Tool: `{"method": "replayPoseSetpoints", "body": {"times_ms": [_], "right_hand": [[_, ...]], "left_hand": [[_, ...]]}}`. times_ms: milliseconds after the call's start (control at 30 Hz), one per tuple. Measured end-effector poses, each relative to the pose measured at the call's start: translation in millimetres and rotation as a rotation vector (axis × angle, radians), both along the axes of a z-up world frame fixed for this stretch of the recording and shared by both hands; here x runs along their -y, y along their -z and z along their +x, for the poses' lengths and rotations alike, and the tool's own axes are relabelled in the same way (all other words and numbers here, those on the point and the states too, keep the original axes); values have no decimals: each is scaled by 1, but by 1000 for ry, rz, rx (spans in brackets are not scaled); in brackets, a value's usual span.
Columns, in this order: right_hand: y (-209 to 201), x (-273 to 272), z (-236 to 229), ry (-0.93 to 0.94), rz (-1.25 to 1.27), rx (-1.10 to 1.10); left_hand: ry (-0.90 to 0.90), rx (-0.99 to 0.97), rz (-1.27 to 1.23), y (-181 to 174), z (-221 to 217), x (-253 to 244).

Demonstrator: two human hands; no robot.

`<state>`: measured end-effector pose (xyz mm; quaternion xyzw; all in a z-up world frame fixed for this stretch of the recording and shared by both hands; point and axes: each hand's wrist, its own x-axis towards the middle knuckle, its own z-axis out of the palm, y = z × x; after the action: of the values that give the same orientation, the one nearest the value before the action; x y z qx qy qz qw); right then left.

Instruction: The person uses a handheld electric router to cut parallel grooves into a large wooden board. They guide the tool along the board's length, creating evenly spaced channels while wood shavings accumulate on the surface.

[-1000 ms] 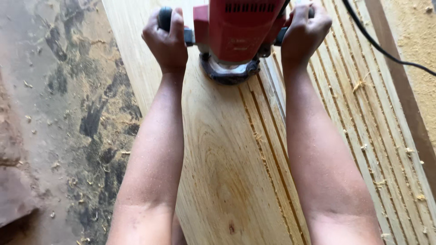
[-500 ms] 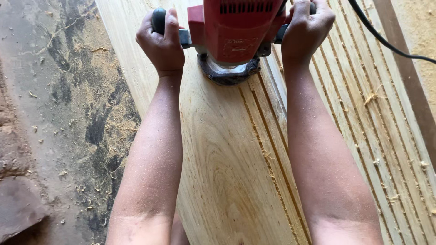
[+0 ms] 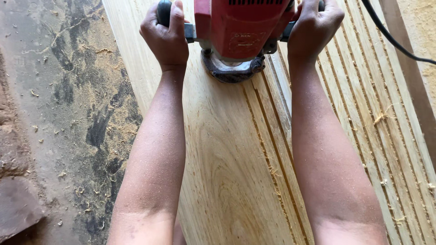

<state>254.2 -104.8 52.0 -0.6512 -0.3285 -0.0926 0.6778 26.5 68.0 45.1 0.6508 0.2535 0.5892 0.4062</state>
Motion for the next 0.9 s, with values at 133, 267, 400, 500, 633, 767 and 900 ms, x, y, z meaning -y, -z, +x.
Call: {"method": "replayPoseSetpoints", "body": {"times_ms": [133, 267, 400, 500, 633, 767, 900], "right_hand": [[2, -12, 6, -25, 22, -22], [2, -21, 10, -20, 22, -11], [2, -28, 13, -29, 20, 1], [0, -37, 14, -44, 43, -17], [1, -49, 20, -21, 41, 12], [4, -64, 26, -33, 58, 16], [3, -79, 35, -39, 75, 9]], "left_hand": [[6, 19, -11, 0, 5, -10], [-4, 11, 1, -1, 9, -20], [26, 28, 3, 0, 12, -29], [23, 22, 30, 0, 15, -37], [2, 15, 30, 2, 21, -50], [6, 20, 14, 6, 26, -68], [-18, 20, 12, 11, 33, -85]]}}
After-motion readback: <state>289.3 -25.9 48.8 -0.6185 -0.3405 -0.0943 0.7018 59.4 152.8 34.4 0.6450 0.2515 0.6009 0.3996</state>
